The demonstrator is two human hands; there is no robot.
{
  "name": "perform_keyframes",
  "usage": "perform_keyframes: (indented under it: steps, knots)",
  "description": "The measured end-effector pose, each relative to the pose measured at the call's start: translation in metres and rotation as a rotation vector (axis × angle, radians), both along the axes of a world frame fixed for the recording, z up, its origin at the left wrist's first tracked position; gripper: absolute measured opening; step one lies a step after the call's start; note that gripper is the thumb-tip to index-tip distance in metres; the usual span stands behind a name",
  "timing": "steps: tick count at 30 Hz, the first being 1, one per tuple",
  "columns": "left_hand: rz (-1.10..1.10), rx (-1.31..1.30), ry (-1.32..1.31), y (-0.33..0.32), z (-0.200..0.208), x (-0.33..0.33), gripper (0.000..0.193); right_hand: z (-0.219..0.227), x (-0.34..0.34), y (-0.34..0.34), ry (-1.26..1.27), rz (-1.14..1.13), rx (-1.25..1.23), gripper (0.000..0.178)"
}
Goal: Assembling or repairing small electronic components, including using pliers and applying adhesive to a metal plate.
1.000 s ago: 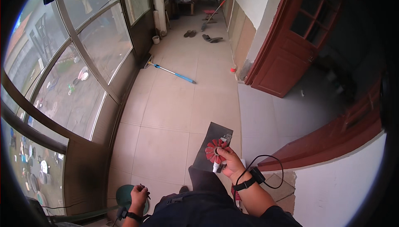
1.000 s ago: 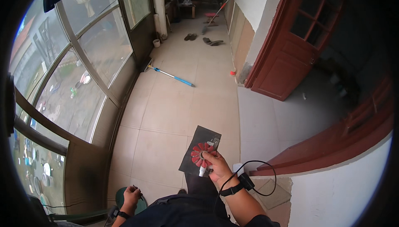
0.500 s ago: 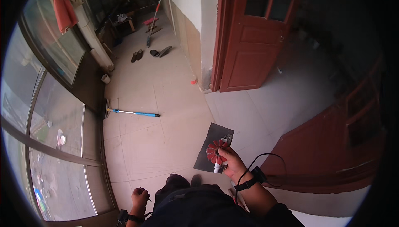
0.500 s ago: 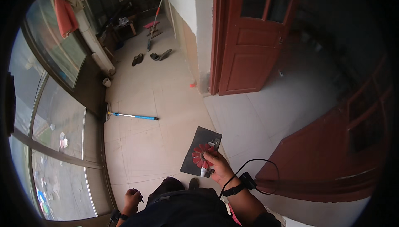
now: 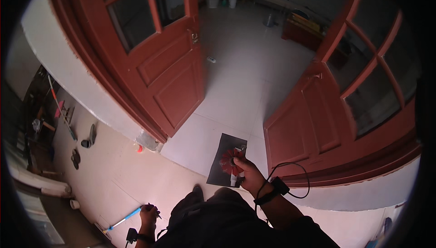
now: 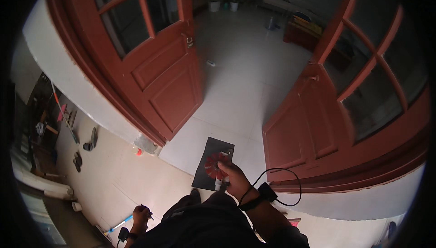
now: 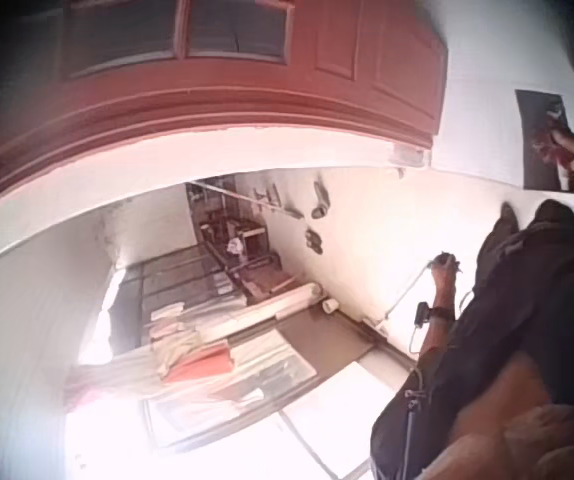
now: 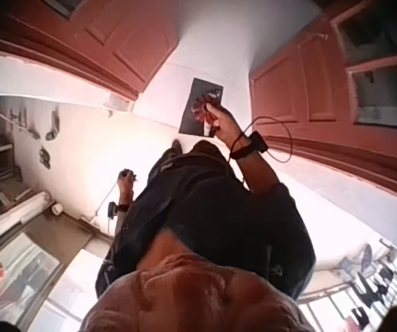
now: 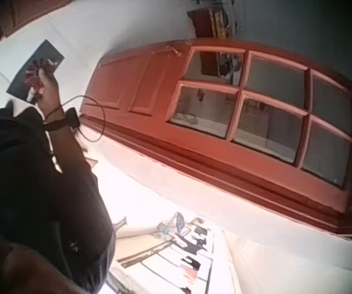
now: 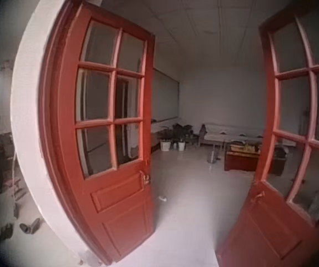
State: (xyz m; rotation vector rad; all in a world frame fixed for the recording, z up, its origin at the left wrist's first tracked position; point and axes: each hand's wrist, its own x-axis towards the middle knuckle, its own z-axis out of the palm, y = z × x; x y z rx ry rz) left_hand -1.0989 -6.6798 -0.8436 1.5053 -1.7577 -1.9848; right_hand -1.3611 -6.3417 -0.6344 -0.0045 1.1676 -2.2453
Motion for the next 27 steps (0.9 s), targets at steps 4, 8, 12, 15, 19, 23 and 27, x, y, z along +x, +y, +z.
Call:
perform_keyframes:
  steps: [4,8,12,15,19,23,27]
  knots:
    - [-0.181,-0.055,0.072,-0.044,0.033,-0.144,0.015,-0.005,-0.066,0.016,-0.067,-0.194,-0.051,0.037]
    - [-0.279,-0.078,0.132,-0.065,0.063,-0.291,0.012,-0.001,-0.153,0.026,-0.113,-0.305,-0.088,0.038]
    - [-0.352,-0.109,0.147,-0.064,0.049,-0.395,0.010,-0.001,-0.271,0.031,-0.144,-0.317,-0.164,0.044]
    - [-0.417,-0.128,0.094,-0.048,0.070,-0.460,0.012,0.018,-0.349,0.038,-0.164,-0.342,-0.196,0.049]
    - [-0.473,-0.148,0.058,-0.022,0.088,-0.566,0.012,0.050,-0.457,0.053,-0.084,-0.334,-0.261,0.046]
    - [-0.574,-0.118,0.099,0.005,0.098,-0.677,0.016,0.070,-0.561,0.064,-0.062,-0.384,-0.256,0.047]
    - [-0.705,-0.076,0.006,0.040,0.108,-0.806,0.018,0.075,-0.659,0.079,-0.054,-0.425,-0.319,0.049]
